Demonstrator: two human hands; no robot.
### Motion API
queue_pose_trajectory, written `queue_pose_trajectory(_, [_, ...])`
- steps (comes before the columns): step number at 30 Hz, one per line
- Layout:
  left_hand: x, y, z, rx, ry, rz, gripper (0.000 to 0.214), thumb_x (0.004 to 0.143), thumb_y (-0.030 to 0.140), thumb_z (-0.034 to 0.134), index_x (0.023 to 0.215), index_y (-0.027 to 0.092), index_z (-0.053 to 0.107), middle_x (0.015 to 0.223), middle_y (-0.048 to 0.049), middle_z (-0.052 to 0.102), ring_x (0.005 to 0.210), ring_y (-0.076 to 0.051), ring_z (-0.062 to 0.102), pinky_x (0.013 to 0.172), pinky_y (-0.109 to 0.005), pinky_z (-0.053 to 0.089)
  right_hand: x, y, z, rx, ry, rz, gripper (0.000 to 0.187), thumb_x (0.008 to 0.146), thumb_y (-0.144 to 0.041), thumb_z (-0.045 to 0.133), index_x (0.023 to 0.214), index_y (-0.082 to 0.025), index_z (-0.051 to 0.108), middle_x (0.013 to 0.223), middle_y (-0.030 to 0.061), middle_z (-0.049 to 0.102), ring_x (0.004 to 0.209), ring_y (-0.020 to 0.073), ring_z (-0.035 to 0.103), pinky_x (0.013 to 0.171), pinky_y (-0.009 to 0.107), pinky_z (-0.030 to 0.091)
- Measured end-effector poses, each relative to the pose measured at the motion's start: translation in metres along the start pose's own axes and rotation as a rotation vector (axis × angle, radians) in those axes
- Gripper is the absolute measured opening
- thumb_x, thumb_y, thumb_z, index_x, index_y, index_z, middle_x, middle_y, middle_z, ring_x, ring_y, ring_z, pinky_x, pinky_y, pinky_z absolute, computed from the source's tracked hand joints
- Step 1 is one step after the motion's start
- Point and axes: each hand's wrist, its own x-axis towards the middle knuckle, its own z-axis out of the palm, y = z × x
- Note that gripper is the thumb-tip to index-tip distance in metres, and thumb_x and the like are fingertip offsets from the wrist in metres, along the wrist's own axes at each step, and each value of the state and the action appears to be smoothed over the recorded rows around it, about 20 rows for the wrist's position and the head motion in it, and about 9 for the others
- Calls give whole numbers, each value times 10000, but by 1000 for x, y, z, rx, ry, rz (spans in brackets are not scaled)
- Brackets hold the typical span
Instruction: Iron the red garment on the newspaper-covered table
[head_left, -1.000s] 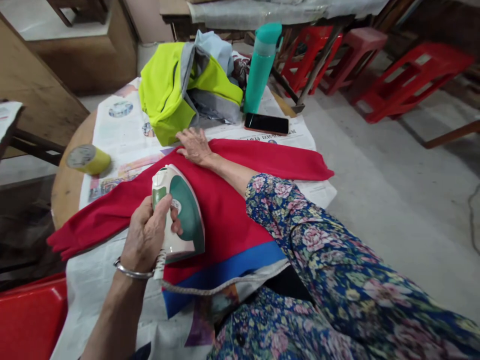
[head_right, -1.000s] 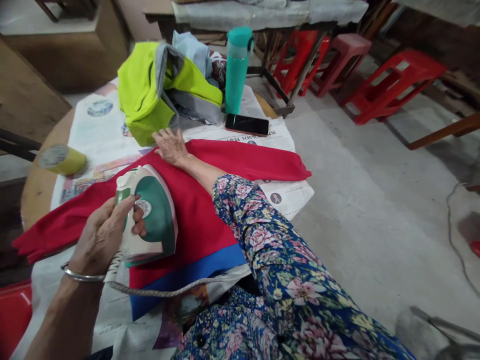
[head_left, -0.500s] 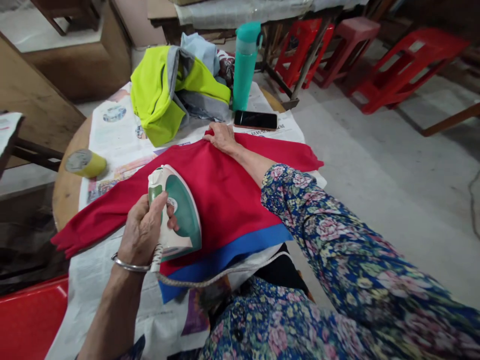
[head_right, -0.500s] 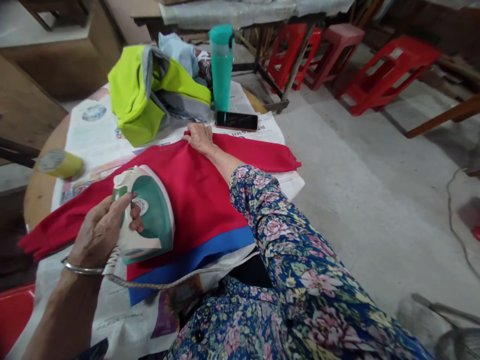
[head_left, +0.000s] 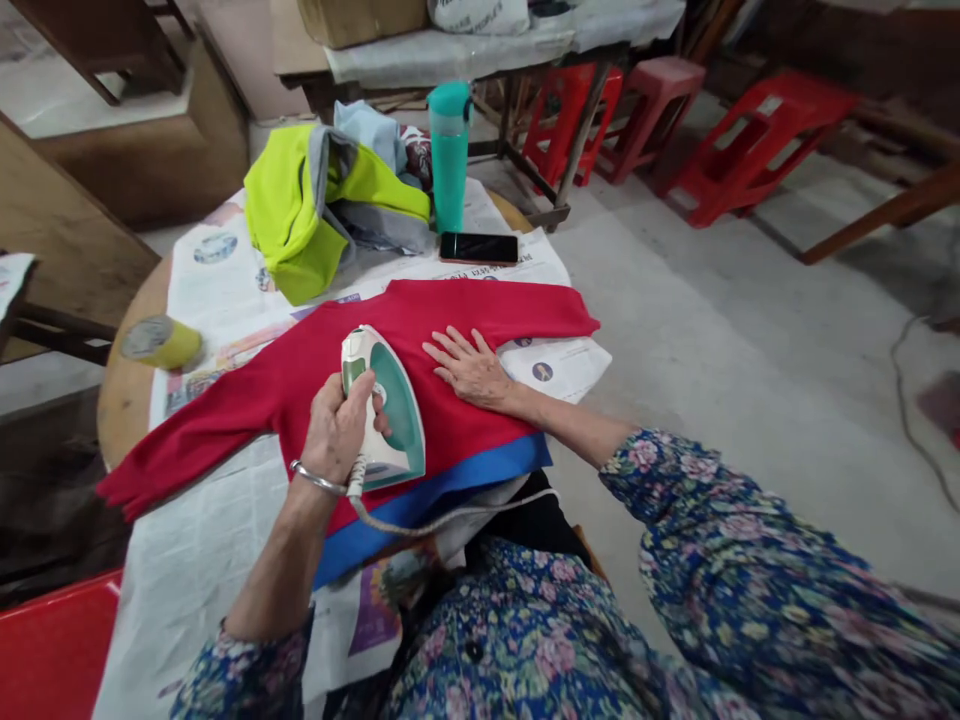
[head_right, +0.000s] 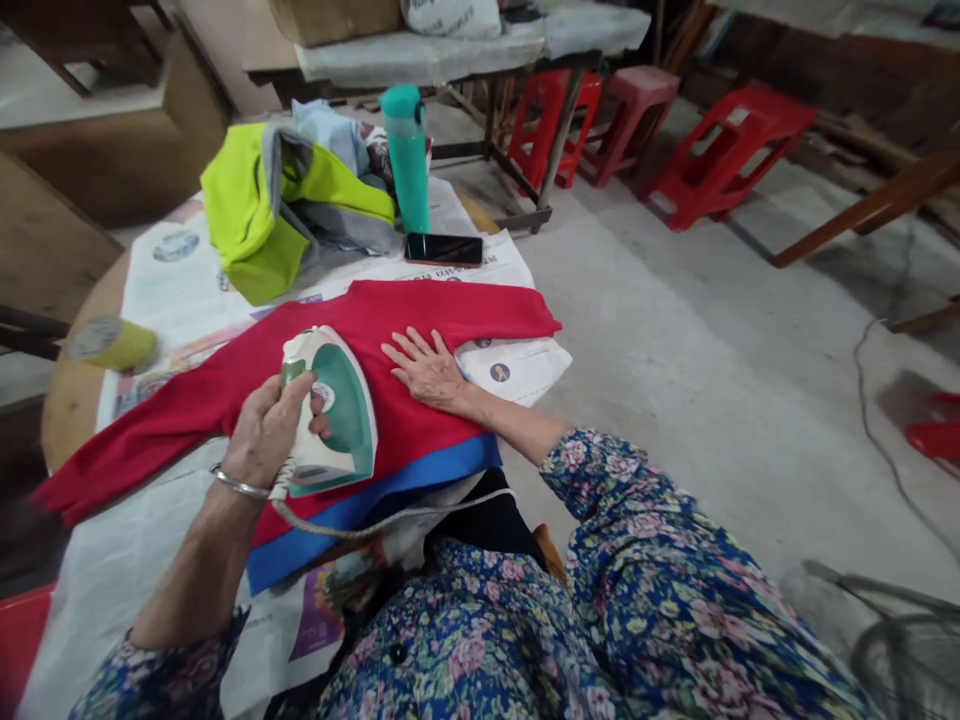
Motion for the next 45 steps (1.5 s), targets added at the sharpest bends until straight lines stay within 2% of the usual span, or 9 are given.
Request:
queue_pose_trajectory(5, [0,-1,-2,12,25,-4,315,796,422,768,837,251,508,618,86,565,432,-115,525,429,-245,480,3,-5,-5,8,35,34,574,1112,-268,497,1681,-249,568,1768,144,488,1667,370,414,1305,695,374])
queue_pose_trajectory(9, [-4,1,0,21,17,24,332,801,448,764,821,257,494,611,84,567,418,-112,521,417,-246,479,6,-16,-3,23,46,-44,558,1122,-267,476,1670,-268,580,1749,121,515,1667,350,420,1323,708,340])
queue_pose_trajectory(17, [4,0,30,-9,-70,16,329,873,379,764,819,264,460,573,106,535,381,-98,494,422,-232,468,-5,-19,11,41,132,96,563,1120,-238,418,1650,-244,606,1702,131,562,1643,373,457,1315,760,318])
queue_pose_trajectory(20, [8,-2,32,-10,-57,4,295,905,343,734,818,259,465,578,104,532,383,-97,489,422,-233,466,-7,-17,12,44,137,98,564,1116,-234,428,1649,-262,611,1705,126,563,1637,385,463,1308,767,319])
queue_pose_trajectory(26, [6,-6,-6,-8,-1,14,374,866,421,811,806,253,483,599,99,539,387,-93,488,417,-230,464,-7,-13,15,22,100,50,535,1135,-277,472,1643,-365,615,1748,82,525,1666,404,403,1299,800,289])
queue_pose_trajectory(32, [-8,-6,-64,-2,213,-3,374,796,432,836,797,245,512,583,90,547,395,-97,497,405,-219,465,-6,-10,20,-9,94,29,516,1162,-346,476,1665,-392,584,1775,74,497,1671,435,370,1288,813,286])
queue_pose_trajectory(35, [-17,-3,-75,12,224,13,393,751,447,856,803,241,525,593,87,568,397,-101,510,397,-223,466,-6,-10,22,-15,103,17,517,1165,-350,472,1668,-394,581,1774,79,497,1667,441,373,1287,811,287])
queue_pose_trajectory(39, [-12,5,-59,7,124,39,369,796,437,829,796,249,513,605,77,582,394,-110,519,382,-235,468,-6,-12,22,-10,108,25,516,1164,-344,476,1666,-379,587,1762,94,512,1663,443,380,1285,817,286])
queue_pose_trajectory(45, [41,25,-7,74,-82,107,324,909,267,797,771,240,505,570,77,544,356,-94,480,392,-218,447,-7,-15,18,-13,94,52,500,1165,-346,485,1646,-384,611,1753,100,525,1660,439,392,1281,808,304])
